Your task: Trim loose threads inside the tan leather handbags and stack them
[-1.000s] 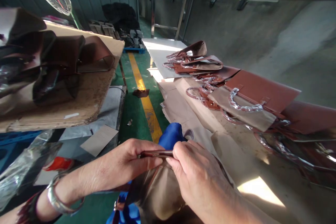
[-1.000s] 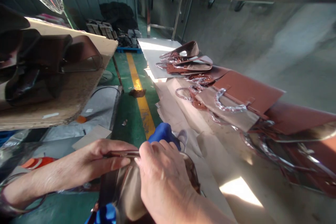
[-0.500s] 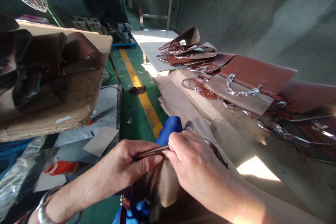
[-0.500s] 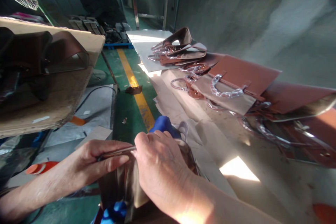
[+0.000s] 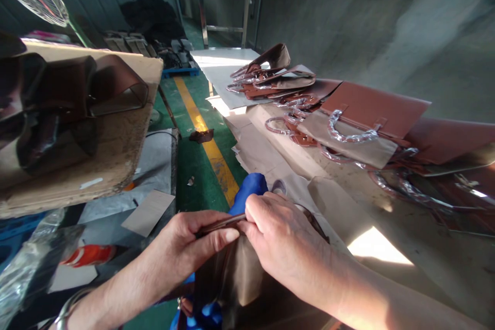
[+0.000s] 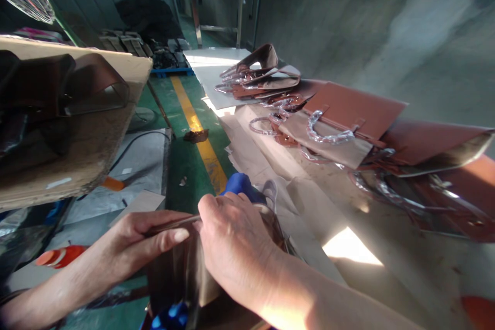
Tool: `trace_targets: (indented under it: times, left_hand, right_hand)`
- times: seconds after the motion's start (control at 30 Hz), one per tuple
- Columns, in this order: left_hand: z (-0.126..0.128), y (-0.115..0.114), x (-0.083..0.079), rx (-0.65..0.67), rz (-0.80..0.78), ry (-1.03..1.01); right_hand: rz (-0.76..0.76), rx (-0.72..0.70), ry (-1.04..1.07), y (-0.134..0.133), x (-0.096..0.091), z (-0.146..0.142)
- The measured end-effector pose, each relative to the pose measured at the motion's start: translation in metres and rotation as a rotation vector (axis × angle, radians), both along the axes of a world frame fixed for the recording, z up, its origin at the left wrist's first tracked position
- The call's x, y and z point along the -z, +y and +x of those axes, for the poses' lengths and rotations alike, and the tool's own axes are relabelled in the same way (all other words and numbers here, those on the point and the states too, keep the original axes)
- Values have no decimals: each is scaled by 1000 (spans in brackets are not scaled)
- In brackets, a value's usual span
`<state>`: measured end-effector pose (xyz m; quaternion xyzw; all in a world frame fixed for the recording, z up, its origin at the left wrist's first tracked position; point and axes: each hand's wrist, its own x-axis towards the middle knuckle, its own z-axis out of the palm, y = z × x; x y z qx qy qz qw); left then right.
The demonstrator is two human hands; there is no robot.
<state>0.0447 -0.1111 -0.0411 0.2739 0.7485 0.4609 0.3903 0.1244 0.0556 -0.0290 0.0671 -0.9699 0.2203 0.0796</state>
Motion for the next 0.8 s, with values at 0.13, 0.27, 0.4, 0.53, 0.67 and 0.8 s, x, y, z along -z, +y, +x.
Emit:
trace_targets:
  times: [0.13, 0.27, 0.4, 0.53, 0.67, 0.8]
  left_hand:
    - [1, 2, 3, -68, -14, 55]
    - [4, 3, 5, -131, -21, 88]
    - [6, 5, 7, -139, 14, 44]
    - [5, 4, 7, -156, -2, 55]
    - [4, 4, 5, -136, -37, 8]
    - [4, 4, 4, -127, -10, 5]
  right_hand:
    - [43, -16, 7, 0, 1, -2]
    - [89, -2, -4, 0, 1, -2]
    - [94, 22, -31, -1, -1, 3]
    - [89, 37, -67, 1, -9, 8]
    - [78, 45, -163, 5, -16, 8]
    - [104, 50, -196, 8, -16, 6]
